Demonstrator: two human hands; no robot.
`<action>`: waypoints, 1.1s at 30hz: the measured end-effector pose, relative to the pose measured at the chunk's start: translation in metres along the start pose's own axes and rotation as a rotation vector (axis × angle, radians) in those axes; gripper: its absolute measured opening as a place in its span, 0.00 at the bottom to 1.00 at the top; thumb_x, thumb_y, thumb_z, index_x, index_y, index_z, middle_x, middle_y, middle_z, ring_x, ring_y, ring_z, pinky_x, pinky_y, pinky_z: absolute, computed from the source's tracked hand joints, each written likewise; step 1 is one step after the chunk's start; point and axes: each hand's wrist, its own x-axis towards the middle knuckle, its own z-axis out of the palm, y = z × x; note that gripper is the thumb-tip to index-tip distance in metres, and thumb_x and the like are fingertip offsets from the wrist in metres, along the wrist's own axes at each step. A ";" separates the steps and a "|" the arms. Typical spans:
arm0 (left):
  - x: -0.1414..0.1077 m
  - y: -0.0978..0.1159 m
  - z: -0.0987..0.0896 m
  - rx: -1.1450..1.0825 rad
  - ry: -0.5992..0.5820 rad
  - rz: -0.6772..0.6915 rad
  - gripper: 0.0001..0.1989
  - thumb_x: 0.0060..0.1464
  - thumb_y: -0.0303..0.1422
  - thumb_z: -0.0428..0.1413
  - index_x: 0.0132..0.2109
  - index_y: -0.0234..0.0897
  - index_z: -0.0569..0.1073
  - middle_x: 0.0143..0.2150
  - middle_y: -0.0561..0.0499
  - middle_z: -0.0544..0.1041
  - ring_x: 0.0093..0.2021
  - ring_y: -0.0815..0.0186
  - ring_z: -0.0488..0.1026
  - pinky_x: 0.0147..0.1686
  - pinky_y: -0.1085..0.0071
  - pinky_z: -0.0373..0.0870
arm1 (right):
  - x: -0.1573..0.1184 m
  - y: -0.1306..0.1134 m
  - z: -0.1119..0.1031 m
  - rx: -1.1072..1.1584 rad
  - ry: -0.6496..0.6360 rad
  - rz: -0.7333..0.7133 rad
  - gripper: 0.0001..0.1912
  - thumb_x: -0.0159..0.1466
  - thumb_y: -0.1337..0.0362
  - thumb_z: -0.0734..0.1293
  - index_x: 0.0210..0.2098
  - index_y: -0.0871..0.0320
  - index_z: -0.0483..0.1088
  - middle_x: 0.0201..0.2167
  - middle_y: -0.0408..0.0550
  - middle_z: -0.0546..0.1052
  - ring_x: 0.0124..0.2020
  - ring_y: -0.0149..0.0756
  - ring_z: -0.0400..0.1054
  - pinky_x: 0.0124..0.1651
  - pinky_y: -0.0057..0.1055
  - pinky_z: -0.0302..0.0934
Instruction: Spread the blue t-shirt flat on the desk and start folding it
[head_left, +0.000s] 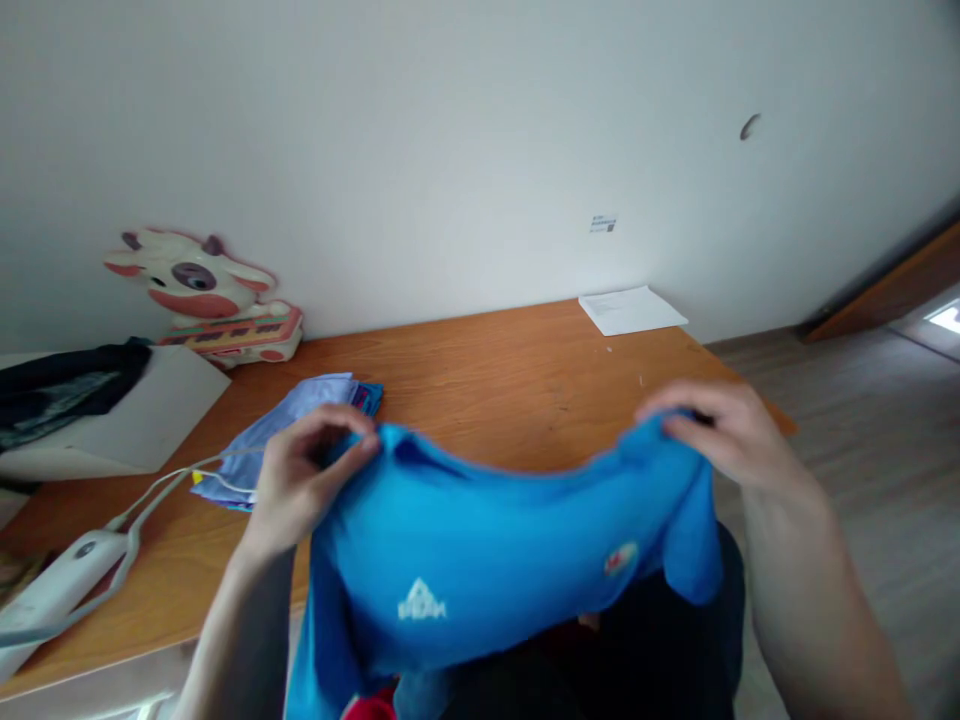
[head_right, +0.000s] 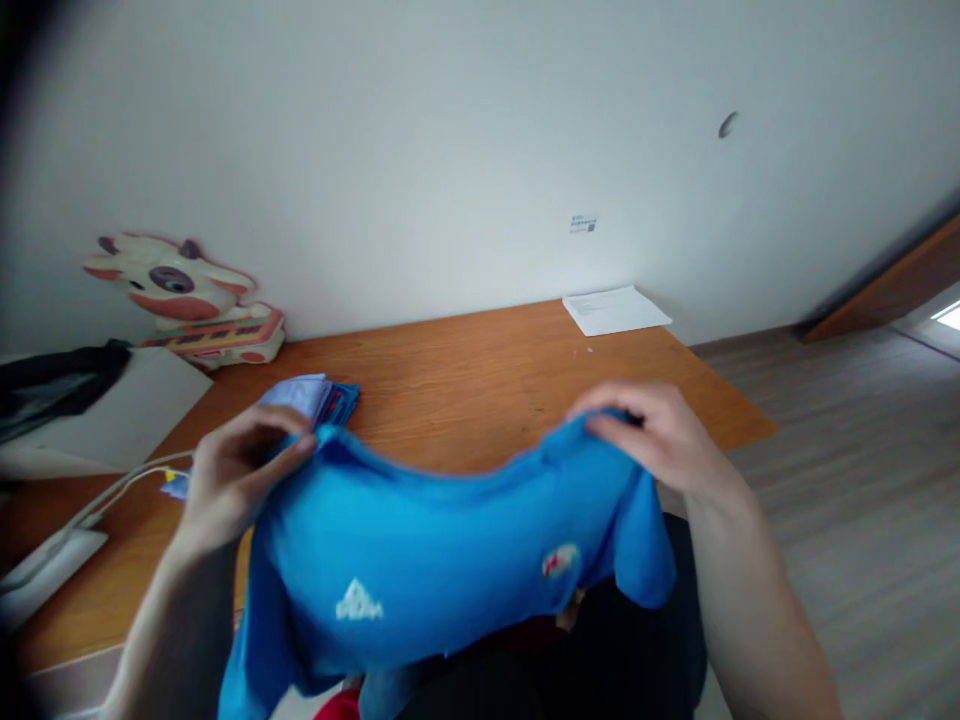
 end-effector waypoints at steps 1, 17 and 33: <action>0.023 0.007 0.009 0.220 0.164 0.022 0.11 0.63 0.40 0.66 0.48 0.41 0.79 0.45 0.45 0.83 0.47 0.53 0.80 0.52 0.55 0.79 | 0.023 0.004 0.002 -0.050 0.103 0.006 0.20 0.80 0.49 0.63 0.56 0.53 0.81 0.47 0.52 0.85 0.50 0.46 0.80 0.53 0.42 0.75; -0.117 -0.093 0.182 0.658 -0.332 0.000 0.31 0.76 0.40 0.51 0.81 0.48 0.60 0.84 0.44 0.57 0.84 0.42 0.50 0.78 0.31 0.54 | -0.080 0.168 0.175 -0.463 -0.024 0.346 0.32 0.78 0.49 0.60 0.78 0.51 0.62 0.79 0.59 0.64 0.80 0.59 0.56 0.78 0.64 0.57; -0.075 -0.100 0.150 0.537 -0.242 -0.102 0.31 0.73 0.50 0.53 0.77 0.48 0.67 0.78 0.44 0.69 0.82 0.46 0.58 0.80 0.39 0.53 | -0.057 0.166 0.154 -0.521 -0.113 0.363 0.33 0.79 0.43 0.56 0.78 0.48 0.63 0.82 0.52 0.59 0.82 0.61 0.51 0.79 0.64 0.53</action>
